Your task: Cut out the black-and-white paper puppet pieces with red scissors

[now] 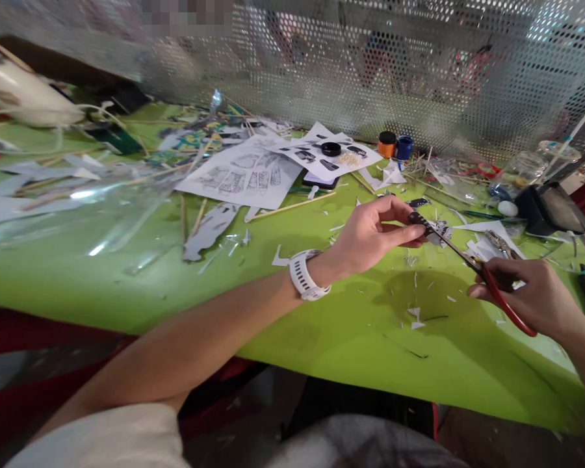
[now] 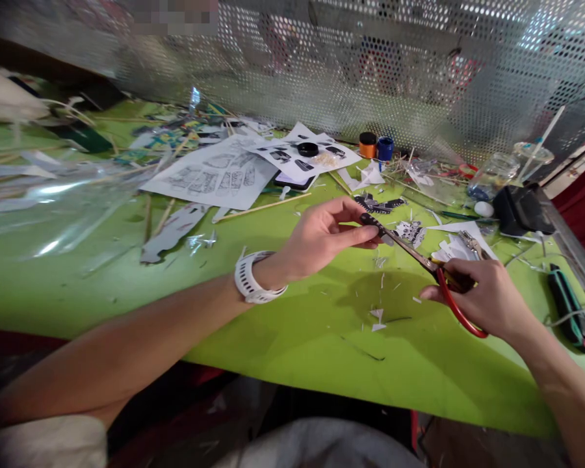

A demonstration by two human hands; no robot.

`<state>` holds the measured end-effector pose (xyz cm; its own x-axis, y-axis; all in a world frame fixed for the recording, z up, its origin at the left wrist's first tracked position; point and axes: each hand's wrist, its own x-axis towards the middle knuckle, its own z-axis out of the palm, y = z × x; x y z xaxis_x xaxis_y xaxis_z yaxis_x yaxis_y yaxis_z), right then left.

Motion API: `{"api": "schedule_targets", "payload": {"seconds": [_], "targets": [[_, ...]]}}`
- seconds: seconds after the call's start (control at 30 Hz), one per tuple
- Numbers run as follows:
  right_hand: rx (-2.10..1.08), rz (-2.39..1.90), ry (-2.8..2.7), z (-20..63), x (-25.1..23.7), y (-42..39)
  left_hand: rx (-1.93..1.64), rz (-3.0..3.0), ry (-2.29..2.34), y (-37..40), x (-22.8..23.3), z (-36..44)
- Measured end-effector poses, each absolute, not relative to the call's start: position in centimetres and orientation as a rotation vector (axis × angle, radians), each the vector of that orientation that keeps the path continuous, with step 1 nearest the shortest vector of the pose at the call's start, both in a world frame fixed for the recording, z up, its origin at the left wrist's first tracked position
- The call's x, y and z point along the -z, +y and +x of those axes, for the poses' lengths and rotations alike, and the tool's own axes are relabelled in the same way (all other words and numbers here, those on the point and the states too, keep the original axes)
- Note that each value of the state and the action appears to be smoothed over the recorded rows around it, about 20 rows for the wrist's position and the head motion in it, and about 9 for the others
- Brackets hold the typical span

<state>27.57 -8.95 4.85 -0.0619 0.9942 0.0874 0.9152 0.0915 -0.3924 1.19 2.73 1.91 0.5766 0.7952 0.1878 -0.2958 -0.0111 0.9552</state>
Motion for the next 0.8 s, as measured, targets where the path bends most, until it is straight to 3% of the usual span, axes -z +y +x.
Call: {"api": "schedule_targets", "payload": {"seconds": [0.23, 0.8], "targets": [[-0.499, -1.947, -1.916, 27.47, -4.71, -8.92, -0.909, 1.295, 0.52, 2.63, -2.03, 1.19], [-0.357, -1.89, -1.909, 27.25, -4.36, -9.01, -0.857, 1.229, 0.449, 3.07, -1.73, 1.16]]}}
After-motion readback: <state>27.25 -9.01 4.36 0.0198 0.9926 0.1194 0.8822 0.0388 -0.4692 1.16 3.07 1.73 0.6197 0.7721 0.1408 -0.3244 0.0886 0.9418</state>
